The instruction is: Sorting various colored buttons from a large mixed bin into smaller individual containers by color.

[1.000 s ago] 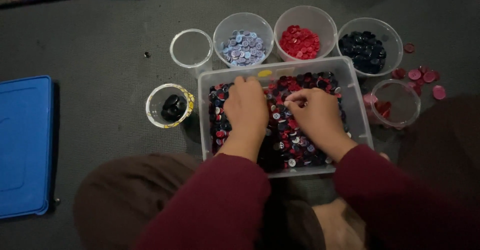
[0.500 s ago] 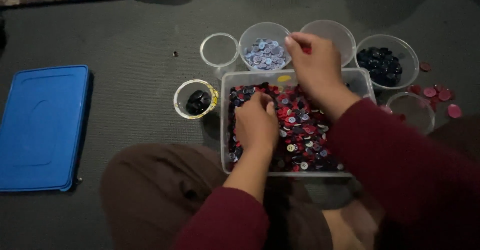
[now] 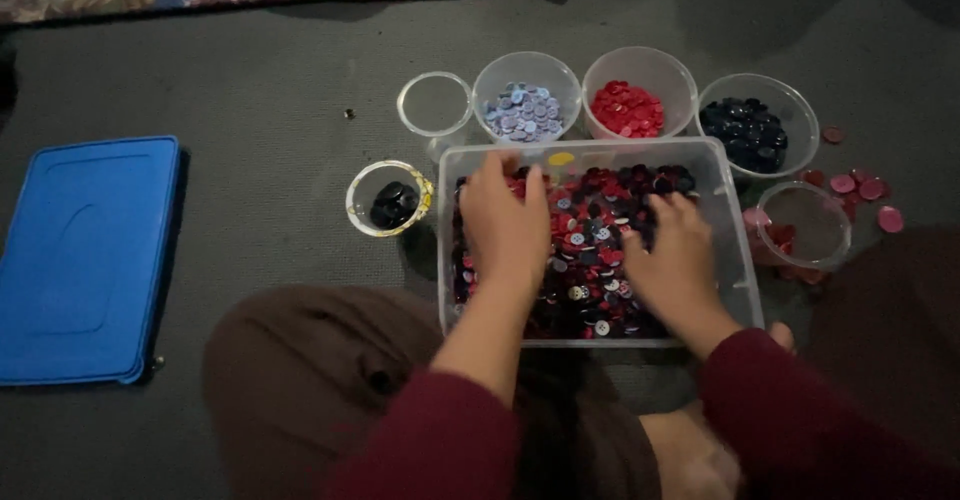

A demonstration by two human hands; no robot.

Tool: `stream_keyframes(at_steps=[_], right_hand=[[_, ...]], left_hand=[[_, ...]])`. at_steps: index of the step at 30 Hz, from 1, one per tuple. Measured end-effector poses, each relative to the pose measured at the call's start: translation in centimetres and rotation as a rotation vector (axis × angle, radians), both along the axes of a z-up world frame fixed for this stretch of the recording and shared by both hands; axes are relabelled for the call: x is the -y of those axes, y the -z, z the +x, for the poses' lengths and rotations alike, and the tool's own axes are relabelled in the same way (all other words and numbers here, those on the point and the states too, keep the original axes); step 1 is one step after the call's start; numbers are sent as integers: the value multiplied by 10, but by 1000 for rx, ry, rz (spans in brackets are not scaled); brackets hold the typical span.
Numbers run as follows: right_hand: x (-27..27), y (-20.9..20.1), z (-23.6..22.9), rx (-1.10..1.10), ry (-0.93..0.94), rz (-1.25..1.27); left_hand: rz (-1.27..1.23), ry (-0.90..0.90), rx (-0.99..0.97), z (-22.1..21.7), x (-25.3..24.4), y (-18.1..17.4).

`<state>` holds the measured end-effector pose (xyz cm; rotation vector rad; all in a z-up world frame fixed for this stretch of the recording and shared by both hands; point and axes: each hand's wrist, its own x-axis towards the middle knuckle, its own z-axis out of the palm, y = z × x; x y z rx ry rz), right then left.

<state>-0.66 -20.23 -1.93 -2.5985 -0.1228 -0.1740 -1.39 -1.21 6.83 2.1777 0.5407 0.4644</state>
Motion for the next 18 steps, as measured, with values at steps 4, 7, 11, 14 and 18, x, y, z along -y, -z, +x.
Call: stream_keyframes(at_steps=[4, 7, 11, 14, 18], right_hand=[[-31, -19, -1, -46, -310, 126], [-52, -42, -13, -270, -425, 164], [-53, -87, -33, -456, -435, 351], [-26, -89, -30, -467, -346, 348], [13, -84, -13, -704, -282, -36]], left_hand=[[66, 48, -174, -36, -4, 16], [31, 109, -212, -52, -8, 18], [158, 150, -225, -57, -14, 31], [163, 180, -317, -59, -9, -1], [129, 357, -761, -54, -9, -12]])
